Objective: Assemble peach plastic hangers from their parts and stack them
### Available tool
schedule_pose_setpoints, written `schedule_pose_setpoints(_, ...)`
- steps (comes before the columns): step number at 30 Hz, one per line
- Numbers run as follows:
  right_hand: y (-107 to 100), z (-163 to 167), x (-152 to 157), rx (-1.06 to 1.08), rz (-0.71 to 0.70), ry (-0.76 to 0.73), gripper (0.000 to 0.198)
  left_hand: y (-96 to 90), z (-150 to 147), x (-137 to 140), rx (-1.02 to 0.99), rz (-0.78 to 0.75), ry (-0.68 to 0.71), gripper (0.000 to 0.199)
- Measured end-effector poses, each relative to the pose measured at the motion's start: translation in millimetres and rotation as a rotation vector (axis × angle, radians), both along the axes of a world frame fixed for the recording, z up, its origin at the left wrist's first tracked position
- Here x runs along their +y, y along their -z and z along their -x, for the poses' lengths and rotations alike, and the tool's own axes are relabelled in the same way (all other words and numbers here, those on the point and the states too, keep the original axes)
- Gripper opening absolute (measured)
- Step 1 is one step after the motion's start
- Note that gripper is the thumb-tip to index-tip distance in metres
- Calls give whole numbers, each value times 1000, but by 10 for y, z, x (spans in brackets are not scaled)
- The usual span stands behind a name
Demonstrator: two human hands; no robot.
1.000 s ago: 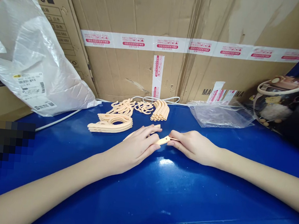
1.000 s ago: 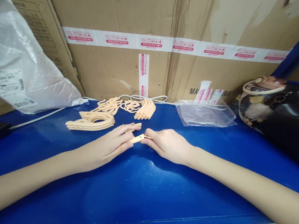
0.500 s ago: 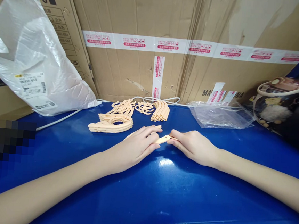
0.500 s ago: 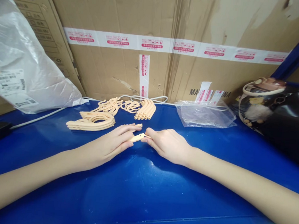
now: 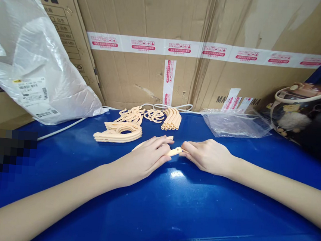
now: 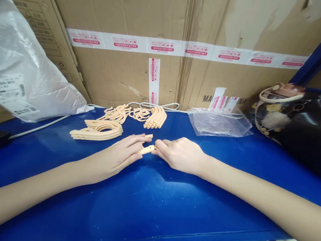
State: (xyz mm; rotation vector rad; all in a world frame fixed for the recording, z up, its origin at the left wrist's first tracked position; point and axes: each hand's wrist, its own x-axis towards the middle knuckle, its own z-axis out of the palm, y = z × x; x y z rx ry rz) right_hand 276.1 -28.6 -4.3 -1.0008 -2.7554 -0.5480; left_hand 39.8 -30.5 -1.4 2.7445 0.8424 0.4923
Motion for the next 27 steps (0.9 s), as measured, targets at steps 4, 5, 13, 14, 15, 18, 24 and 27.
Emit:
schedule_pose_setpoints(4,-5,-4,-2,-22,-69,-34,48,0,12,0,-8,0,5,35)
schedule_pose_setpoints(5,-6,-4,-2,-31,-90,-43,49,0,14,0,-11,2,5,35)
schedule_pose_setpoints(13,-30,7,-29,-59,-229,-86,44,9,23,-3,-20,1,22,37)
schedule_pose_setpoints(14,-34,8,-32,-56,-240,-92,43,9,23,-3,-13,0,25,37)
schedule_pose_setpoints(15,-37,10,-35,-52,-248,-96,43,8,22,-2,-8,-1,26,37)
schedule_pose_setpoints(18,-40,12,-40,-43,-249,-90,42,4,19,-2,-5,-5,35,36)
schedule_pose_setpoints(24,-34,25,-50,12,-214,-101,41,1,28,5,13,-3,55,33)
schedule_pose_setpoints(27,-40,28,-46,34,-182,-107,40,-6,24,2,15,1,62,33)
